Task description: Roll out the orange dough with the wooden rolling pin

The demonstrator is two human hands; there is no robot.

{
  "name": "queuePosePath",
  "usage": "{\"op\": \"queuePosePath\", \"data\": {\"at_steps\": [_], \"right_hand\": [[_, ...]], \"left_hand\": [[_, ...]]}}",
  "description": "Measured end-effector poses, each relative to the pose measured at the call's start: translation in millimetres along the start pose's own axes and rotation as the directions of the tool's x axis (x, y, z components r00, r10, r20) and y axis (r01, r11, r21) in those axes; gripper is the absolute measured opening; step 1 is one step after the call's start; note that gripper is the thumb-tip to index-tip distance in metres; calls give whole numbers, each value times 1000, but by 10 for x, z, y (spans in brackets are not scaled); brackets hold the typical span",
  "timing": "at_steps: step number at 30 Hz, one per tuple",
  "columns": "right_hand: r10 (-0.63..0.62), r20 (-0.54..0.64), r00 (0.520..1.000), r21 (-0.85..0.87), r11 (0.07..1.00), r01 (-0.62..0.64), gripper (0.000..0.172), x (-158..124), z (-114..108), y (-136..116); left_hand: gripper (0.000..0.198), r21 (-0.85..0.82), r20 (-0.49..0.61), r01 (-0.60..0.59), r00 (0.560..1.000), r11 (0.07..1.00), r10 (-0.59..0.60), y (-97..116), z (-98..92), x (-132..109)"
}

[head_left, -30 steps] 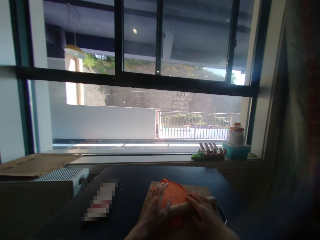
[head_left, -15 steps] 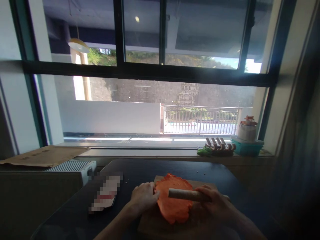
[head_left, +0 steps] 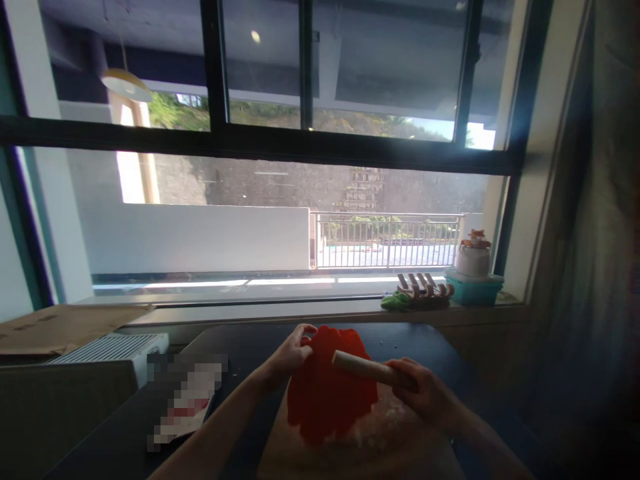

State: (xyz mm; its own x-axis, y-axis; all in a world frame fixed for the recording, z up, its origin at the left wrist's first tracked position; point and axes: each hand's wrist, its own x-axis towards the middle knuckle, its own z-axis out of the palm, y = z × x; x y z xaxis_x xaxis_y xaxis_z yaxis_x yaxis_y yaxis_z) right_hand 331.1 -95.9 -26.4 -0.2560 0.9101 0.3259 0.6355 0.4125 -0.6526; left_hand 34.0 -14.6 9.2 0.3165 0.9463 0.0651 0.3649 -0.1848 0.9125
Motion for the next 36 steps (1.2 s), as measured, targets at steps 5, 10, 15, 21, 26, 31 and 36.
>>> {"op": "queuePosePath", "data": {"at_steps": [5,10,15,21,26,31,36], "right_hand": [[-25,46,999,-86,996,29,38,38,17,-291],[-87,114,990,-194,975,108,31,110,148,-532],[-96,150,984,-80,991,109,31,426,369,-561],[92,-89,992,-291,950,-114,40,871,692,-457],[244,-10,970,-421,878,-226,46,679,737,-543],[268,-2,963,-480,845,-236,49,303,720,-657],[247,-32,968,-480,846,-232,48,450,730,-627]], "left_hand": [[33,241,58,47,996,969,-62,-26,49,156],[36,444,-102,-26,992,895,79,66,54,234],[37,633,-123,-60,976,772,178,168,196,16],[44,749,-204,76,972,658,120,33,467,-178],[44,795,-219,38,949,605,229,37,551,-320],[46,815,-207,9,939,580,276,12,687,-589],[44,819,-239,5,911,573,335,39,653,-512]]}}
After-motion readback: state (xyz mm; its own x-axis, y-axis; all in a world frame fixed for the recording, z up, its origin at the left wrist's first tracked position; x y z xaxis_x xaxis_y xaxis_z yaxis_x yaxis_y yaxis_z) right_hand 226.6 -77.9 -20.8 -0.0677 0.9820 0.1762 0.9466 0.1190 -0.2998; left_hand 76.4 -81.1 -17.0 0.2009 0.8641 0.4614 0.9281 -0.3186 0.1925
